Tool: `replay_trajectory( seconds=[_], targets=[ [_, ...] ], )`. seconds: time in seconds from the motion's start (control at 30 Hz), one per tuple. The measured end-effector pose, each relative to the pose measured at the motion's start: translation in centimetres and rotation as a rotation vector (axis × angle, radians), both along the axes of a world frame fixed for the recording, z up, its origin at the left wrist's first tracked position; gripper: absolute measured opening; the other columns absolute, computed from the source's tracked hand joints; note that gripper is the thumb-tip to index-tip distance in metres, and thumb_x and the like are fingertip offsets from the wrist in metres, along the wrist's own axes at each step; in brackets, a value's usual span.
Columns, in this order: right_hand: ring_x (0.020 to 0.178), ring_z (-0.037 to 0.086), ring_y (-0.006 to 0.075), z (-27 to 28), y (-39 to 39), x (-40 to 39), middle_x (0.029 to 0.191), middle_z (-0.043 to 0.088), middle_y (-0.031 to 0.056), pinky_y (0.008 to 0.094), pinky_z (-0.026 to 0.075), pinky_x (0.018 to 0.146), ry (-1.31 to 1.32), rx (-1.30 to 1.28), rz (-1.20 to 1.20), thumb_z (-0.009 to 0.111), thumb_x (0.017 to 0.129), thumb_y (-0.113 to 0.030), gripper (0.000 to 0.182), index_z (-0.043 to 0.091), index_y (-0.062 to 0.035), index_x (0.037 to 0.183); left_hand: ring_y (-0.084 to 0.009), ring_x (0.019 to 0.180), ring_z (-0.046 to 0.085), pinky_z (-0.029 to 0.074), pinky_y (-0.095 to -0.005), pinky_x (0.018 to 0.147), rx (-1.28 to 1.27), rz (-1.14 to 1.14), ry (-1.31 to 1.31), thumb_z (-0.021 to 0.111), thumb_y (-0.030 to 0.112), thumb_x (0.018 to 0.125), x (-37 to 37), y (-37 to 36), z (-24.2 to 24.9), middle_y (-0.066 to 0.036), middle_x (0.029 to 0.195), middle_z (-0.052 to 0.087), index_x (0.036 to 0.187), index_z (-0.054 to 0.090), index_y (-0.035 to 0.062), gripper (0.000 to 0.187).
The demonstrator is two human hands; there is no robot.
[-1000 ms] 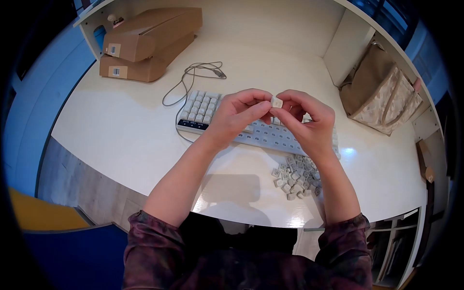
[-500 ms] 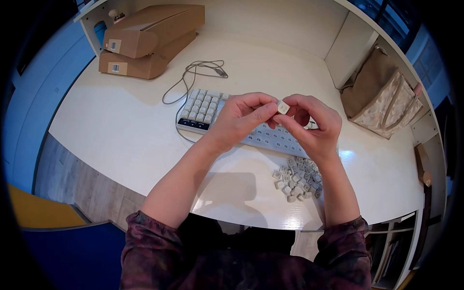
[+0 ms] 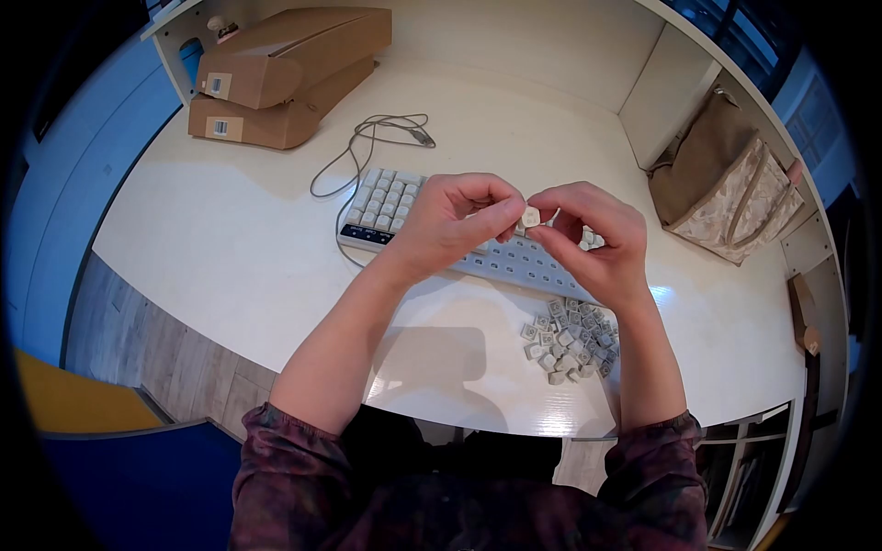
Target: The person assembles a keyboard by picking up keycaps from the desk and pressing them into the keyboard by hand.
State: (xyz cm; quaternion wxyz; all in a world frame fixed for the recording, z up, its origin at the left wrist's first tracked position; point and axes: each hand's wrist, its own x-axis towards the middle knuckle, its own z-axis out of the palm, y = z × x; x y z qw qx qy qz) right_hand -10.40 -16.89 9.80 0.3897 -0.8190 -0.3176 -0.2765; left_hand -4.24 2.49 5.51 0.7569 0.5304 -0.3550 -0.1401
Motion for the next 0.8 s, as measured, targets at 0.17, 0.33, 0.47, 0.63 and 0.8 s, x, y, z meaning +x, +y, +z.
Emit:
replay_trajectory(
  seconds=[0.17,0.33,0.47,0.63,0.8],
  targets=[
    [0.053,0.053,0.0073,-0.2,-0.1,0.2,0.079,0.067,0.0031,0.0216,0.041,0.048,-0.062,-0.014,-0.024,0.077,0.075,-0.001,0.022,0.071,-0.0042,0.096,-0.0069,0.075,0.058,0.047,-0.0227,0.068,-0.038,0.015,-0.008,0.066,0.015,0.094,-0.1,-0.1,0.0,0.000,0.081,0.064,0.095,0.069,0.0005,0.014],
    [0.053,0.054,0.0074,-0.4,0.1,0.2,0.079,0.067,0.0032,0.0212,0.041,0.048,-0.089,-0.001,-0.043,0.077,0.075,-0.001,0.023,0.071,-0.0041,0.097,-0.0070,0.075,0.057,0.047,-0.0230,0.068,-0.040,0.020,-0.006,0.066,0.015,0.094,-0.2,-0.1,0.2,0.000,0.082,0.064,0.094,0.069,0.0003,0.015],
    [0.053,0.054,0.0075,-0.5,0.1,0.3,0.079,0.067,0.0033,0.0211,0.042,0.048,-0.100,-0.018,-0.049,0.078,0.075,-0.001,0.024,0.071,-0.0043,0.098,-0.0069,0.075,0.057,0.047,-0.0231,0.067,-0.025,0.046,-0.031,0.067,0.017,0.093,-0.1,-0.1,0.1,0.000,0.082,0.064,0.094,0.069,0.0005,0.016],
    [0.054,0.055,0.0080,-0.5,0.4,0.3,0.080,0.067,0.0037,0.0212,0.042,0.048,-0.083,-0.016,-0.061,0.077,0.076,-0.001,0.024,0.071,-0.0041,0.099,-0.0050,0.074,0.056,0.045,-0.0217,0.065,0.010,0.093,-0.050,0.068,0.018,0.091,0.3,0.1,0.0,0.002,0.078,0.064,0.092,0.070,0.0013,0.017],
    [0.056,0.055,0.0085,-1.1,0.5,0.6,0.081,0.067,0.0031,0.0218,0.043,0.049,0.053,0.016,-0.116,0.076,0.078,-0.002,0.022,0.071,-0.0047,0.099,-0.0036,0.073,0.055,0.044,-0.0217,0.063,0.134,0.223,-0.122,0.069,0.018,0.090,0.6,-0.1,-0.3,0.003,0.075,0.063,0.089,0.070,0.0011,0.017]
  ],
)
